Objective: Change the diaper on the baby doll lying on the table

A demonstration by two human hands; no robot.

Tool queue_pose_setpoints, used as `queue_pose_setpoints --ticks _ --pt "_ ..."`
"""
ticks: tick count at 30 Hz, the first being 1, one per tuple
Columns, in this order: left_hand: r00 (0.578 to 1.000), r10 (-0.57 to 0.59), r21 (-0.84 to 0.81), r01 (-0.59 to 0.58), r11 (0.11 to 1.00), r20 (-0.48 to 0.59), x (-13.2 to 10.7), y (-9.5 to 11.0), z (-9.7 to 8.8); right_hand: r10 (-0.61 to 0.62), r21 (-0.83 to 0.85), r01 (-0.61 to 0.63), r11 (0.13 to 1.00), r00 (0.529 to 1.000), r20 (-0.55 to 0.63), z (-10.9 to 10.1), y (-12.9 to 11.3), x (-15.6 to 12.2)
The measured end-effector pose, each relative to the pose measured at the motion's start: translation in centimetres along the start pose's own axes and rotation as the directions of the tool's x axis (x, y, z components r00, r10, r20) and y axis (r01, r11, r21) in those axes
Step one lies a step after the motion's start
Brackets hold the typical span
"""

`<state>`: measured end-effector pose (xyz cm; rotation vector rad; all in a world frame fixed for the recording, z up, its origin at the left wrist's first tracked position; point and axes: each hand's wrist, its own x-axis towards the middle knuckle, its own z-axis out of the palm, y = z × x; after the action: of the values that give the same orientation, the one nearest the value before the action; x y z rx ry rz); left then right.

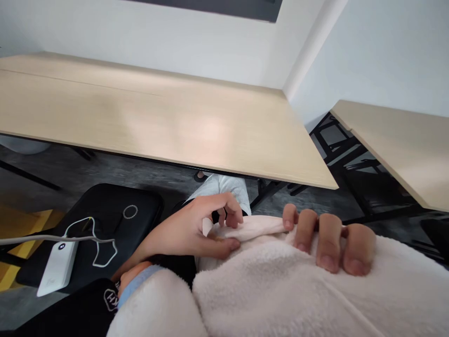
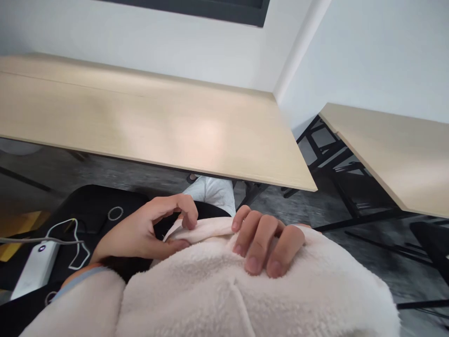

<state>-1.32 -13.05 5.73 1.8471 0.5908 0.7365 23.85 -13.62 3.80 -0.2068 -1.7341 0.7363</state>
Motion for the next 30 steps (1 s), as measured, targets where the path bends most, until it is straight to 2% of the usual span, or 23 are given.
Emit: queue_pose_setpoints --ticks 2,4,9,12,16,19,22,25,28,30 --pt "0.998 -0.041 -0.036 0.039 0.999 -0.05 -0.1 0.2 0.2 -0.08 0.228 0.073 0.971 0.996 0.024 0.6 -0.1 0.7" --pt "0.992 -0.064 -0.077 0.056 0.995 -0.107 -0.1 0.3 0.4 -0.094 0.315 0.087 0.945 0.995 0.01 0.9 -0.1 1.3" --pt "0.967 -0.073 -0.129 0.042 0.991 -0.243 0.1 0.0 1.1 -0.135 0.32 0.11 0.941 0.989 0.055 0.8 0.5 1.9" --pt "0.958 -0.008 -0.063 -0.01 0.998 -0.286 0.3 -0.1 1.2 -0.133 0.266 0.112 0.958 0.989 0.064 0.4 0.7 1.6" --pt "0.98 0.117 0.147 -0.093 0.985 -0.161 0.1 -0.1 0.6 -0.095 0.228 0.08 0.97 0.994 0.054 0.0 0.8 0.7" --pt "0.995 0.102 0.325 -0.093 0.941 -0.009 -0.1 0.5 0.1 -0.122 0.273 0.104 0.956 0.991 0.05 0.1 1.1 0.4" --pt "0.992 0.04 0.565 -0.102 0.819 0.121 0.2 1.5 0.0 -0.135 0.326 0.108 0.939 0.989 0.062 0.3 1.4 0.5" --pt "0.981 0.021 0.813 -0.17 0.557 0.19 1.2 2.4 0.6 -0.154 0.353 0.109 0.929 0.983 0.103 0.4 1.7 0.8" --pt "0.983 0.026 0.934 -0.181 0.308 0.182 2.2 2.6 1.6 -0.159 0.355 0.115 0.928 0.982 0.098 0.4 1.7 1.0" --pt "0.984 0.084 0.962 -0.173 0.213 0.158 2.6 2.3 2.1 -0.151 0.329 0.108 0.938 0.983 0.108 0.4 1.5 1.2"
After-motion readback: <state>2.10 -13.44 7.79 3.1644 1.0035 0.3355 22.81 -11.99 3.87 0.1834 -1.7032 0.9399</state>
